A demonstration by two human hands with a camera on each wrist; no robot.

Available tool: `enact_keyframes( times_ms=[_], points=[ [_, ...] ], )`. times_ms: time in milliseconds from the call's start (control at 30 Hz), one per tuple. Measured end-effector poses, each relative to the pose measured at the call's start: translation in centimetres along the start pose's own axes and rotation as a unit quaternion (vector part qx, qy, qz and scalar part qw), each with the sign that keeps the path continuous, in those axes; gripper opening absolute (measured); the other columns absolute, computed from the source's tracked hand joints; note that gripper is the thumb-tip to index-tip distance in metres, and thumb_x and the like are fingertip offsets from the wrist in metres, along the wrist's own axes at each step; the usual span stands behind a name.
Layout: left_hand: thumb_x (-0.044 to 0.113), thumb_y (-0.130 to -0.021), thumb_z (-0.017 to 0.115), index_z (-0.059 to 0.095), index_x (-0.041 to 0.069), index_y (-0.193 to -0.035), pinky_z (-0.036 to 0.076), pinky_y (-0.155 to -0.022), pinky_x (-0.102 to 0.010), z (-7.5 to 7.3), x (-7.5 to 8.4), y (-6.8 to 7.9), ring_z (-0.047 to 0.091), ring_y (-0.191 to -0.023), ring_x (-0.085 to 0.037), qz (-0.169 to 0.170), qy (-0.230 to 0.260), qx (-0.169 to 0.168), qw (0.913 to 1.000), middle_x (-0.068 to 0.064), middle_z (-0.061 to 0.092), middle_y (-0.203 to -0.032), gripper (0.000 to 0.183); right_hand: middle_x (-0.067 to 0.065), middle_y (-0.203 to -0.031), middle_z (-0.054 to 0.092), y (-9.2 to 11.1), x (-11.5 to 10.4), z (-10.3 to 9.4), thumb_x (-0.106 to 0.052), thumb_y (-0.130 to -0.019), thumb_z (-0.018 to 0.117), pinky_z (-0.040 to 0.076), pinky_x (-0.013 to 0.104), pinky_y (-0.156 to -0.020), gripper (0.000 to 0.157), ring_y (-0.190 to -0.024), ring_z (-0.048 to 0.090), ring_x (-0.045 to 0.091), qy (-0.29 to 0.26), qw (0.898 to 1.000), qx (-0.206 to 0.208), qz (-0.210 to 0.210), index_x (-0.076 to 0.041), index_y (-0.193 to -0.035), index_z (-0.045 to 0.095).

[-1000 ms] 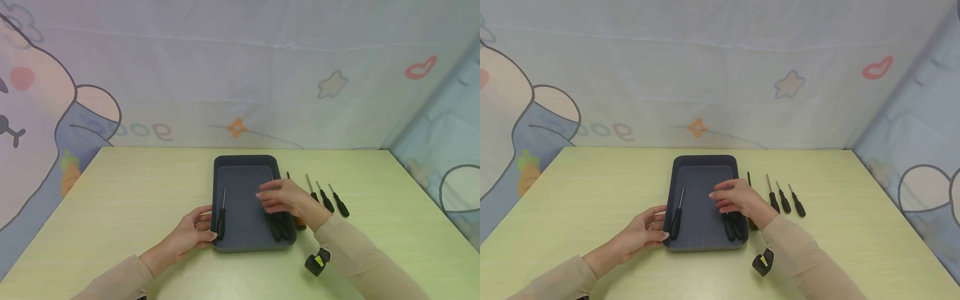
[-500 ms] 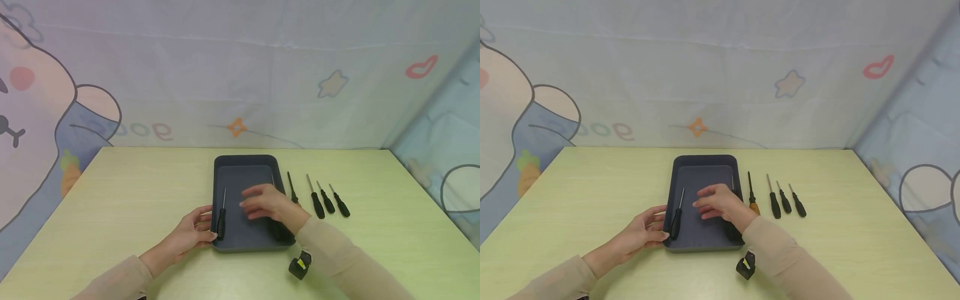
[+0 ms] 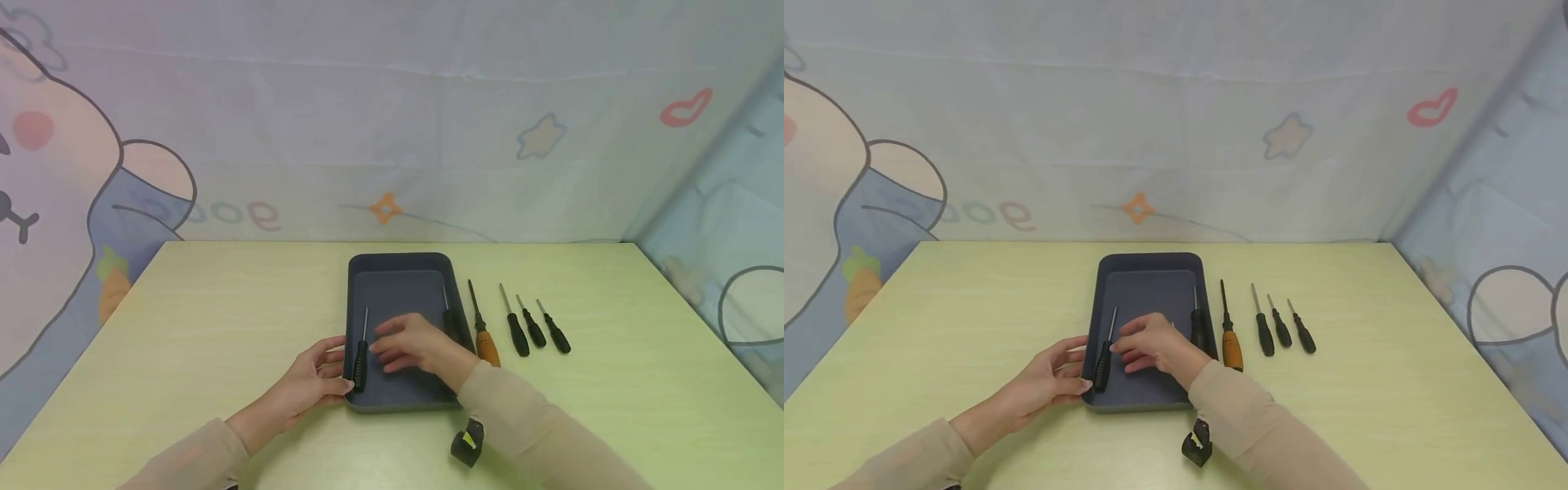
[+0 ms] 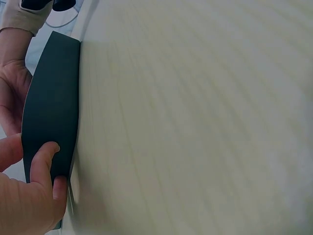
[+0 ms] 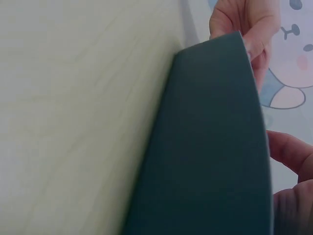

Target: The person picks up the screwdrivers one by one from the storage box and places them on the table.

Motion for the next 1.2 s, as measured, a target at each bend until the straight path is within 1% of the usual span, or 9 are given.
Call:
enact_keyframes(
  times_ms=[167,333,433,533,800,967,1200],
  points=[
    [-0.011,-0.082,0.059,0.022,0.0,-0.144,0.05,-0.082,-0.044,0.0,0.0,0.0,0.05,-0.116,-0.035,0.001,0.0,-0.002,1.0,-0.029,0.031,-0.138,0.073,0.015,-0.083,0.063,-0.2,0.1,1.0,0.009,-0.079,0.064,0.055,0.034,-0.061,0.045,-0.069,0.062,0.02,-0.006,1.0,0.0,0.0,0.012,-0.121,0.051],
    [-0.01,-0.082,0.06,0.025,0.002,-0.143,0.051,-0.082,-0.043,0.0,0.0,-0.1,0.05,-0.117,-0.034,-0.004,0.002,0.001,1.0,-0.028,0.032,-0.138,0.071,0.02,-0.089,0.065,-0.3,0.2,1.6,0.008,-0.079,0.064,0.055,0.035,-0.062,0.045,-0.072,0.065,0.022,-0.009,1.0,0.014,0.006,0.013,-0.122,0.049],
    [-0.01,-0.082,0.06,0.025,0.002,-0.143,0.051,-0.082,-0.042,0.1,0.0,-0.1,0.05,-0.117,-0.034,-0.006,0.004,0.0,1.0,-0.027,0.032,-0.138,0.071,0.021,-0.091,0.064,-0.4,0.3,1.9,0.007,-0.08,0.063,0.055,0.036,-0.062,0.044,-0.074,0.066,0.024,-0.012,1.0,0.016,0.009,0.013,-0.121,0.05],
    [-0.009,-0.083,0.06,0.024,0.001,-0.143,0.051,-0.082,-0.042,0.1,0.0,-0.1,0.05,-0.117,-0.034,-0.002,0.004,-0.007,1.0,-0.028,0.031,-0.138,0.071,0.021,-0.09,0.065,-0.6,0.3,2.2,0.007,-0.08,0.063,0.056,0.036,-0.063,0.042,-0.072,0.066,0.023,-0.012,1.0,0.014,0.01,0.013,-0.12,0.051],
    [-0.009,-0.083,0.059,0.023,0.001,-0.144,0.051,-0.082,-0.041,-0.1,0.0,0.0,0.05,-0.117,-0.034,0.003,0.006,-0.01,0.9999,-0.028,0.03,-0.138,0.071,0.014,-0.077,0.063,-1.1,0.4,3.0,0.01,-0.078,0.063,0.055,0.034,-0.058,0.038,-0.059,0.061,0.016,-0.023,0.999,0.028,0.008,0.012,-0.115,0.054],
    [-0.009,-0.084,0.059,0.021,0.0,-0.144,0.05,-0.083,-0.042,-0.1,0.0,0.0,0.049,-0.118,-0.035,0.003,0.005,-0.014,0.9999,-0.029,0.028,-0.139,0.072,0.016,-0.08,0.063,-1.1,0.5,3.4,0.012,-0.077,0.064,0.055,0.035,-0.06,0.036,-0.06,0.061,0.016,-0.03,0.999,0.031,0.004,0.012,-0.112,0.054],
    [-0.009,-0.084,0.058,0.02,0.0,-0.145,0.05,-0.083,-0.042,0.0,0.1,0.0,0.048,-0.119,-0.036,0.003,0.007,-0.015,0.9999,-0.029,0.027,-0.14,0.072,0.017,-0.083,0.061,-1.0,0.5,3.4,0.012,-0.076,0.066,0.055,0.034,-0.06,0.04,-0.061,0.063,0.017,-0.038,0.999,0.026,0.003,0.011,-0.114,0.053]
  ],
)
Point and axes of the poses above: each hand's wrist, its own y-axis away from the middle knuckle, its own z-axis out of the palm, x = y × z, the point moved 5 cm from there along -y, towards the middle knuckle
